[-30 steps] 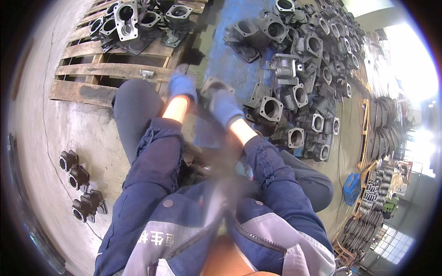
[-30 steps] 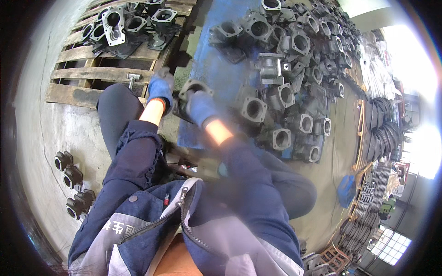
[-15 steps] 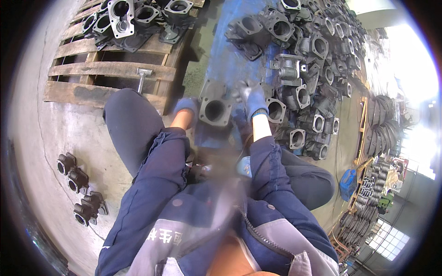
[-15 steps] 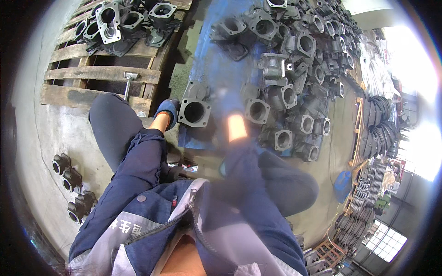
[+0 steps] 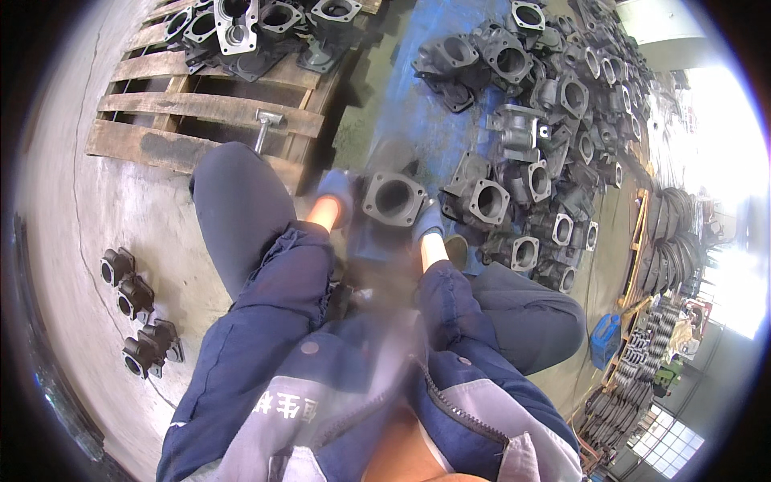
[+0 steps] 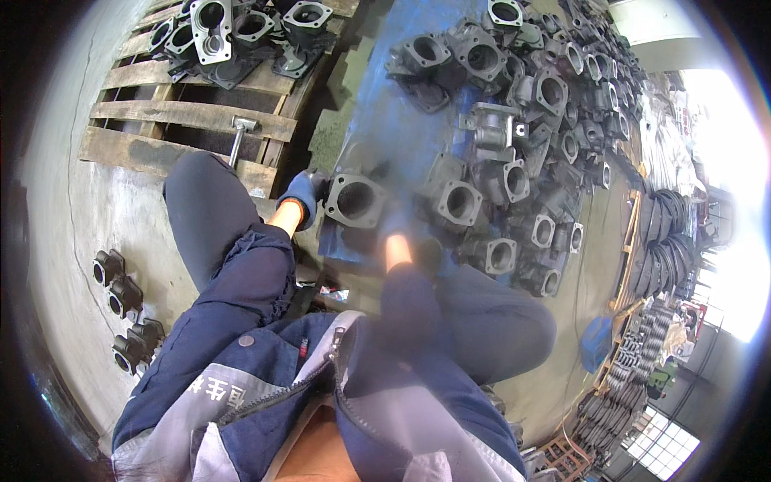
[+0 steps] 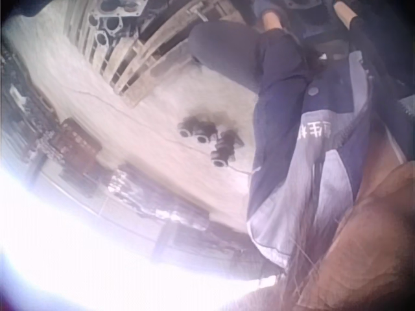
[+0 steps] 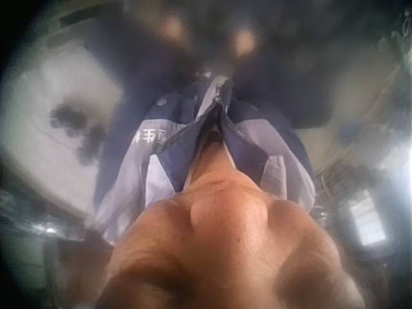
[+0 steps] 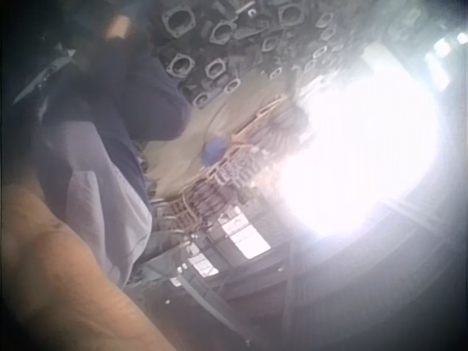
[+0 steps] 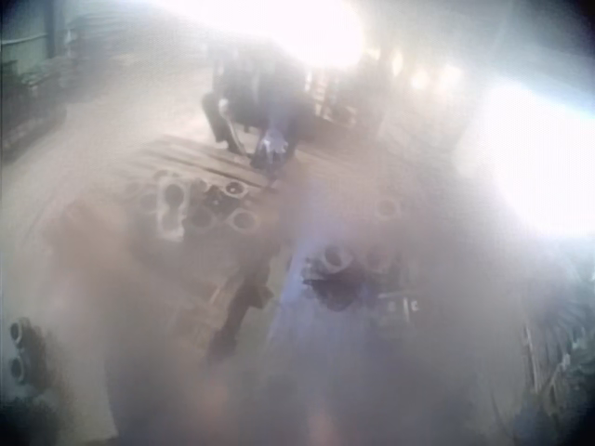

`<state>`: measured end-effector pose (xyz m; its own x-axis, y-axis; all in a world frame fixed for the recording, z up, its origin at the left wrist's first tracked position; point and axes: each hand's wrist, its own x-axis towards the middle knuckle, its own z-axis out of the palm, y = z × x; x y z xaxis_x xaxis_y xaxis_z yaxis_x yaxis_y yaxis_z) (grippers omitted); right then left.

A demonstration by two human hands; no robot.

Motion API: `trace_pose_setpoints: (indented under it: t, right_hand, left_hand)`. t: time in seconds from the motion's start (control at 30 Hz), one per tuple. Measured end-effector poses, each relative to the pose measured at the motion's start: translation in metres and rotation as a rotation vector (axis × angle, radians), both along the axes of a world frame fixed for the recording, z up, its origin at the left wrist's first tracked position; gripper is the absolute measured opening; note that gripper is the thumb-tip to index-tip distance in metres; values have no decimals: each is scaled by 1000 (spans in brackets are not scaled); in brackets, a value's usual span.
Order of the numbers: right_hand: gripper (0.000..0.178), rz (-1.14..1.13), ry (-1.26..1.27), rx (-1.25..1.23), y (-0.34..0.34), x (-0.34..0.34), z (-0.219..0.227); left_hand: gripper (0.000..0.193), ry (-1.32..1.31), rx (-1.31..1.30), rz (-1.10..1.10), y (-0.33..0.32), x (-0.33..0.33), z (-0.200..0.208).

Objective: The person sits on the floor and repeatedly picks up dark metal castings from a pile. They wipe the surfaces of each part with gloved hands, rotate them to inspect different sides, and place them onto a wooden pallet. The process continues with multiple parts throughout the clip.

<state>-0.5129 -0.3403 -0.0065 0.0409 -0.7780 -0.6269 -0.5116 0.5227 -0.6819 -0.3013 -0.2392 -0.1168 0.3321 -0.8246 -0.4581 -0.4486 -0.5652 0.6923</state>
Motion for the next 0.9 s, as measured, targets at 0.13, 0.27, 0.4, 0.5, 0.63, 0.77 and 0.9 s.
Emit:
trace_pose_setpoints:
  t: [0.13,0.27,0.4,0.5,0.63,0.77,0.9]
  right_hand:
    - [32,-53,-157,-207,-11,-3,36]
    - [29,-144,-163,-389,-17,-7,83]
    - [27,-136,-168,-611,-9,-4,139]
    - [26,-88,-102,-752,1,4,182]
    - [25,-9,53,-816,15,7,214]
    - [24,36,116,-888,22,4,213]
    - [25,23,-63,-999,23,5,208]
  left_hand:
    - [35,487,-215,365,-20,-3,38]
    - [56,447,-157,368,-23,-6,182]
    - [72,228,-152,130,-25,-2,288]
    - [68,209,-116,17,-28,6,315]
    - [50,119,-291,-244,-37,27,316]
    - [24,-361,-354,-620,-34,37,317]
    - [40,50,-295,-339,-26,26,322]
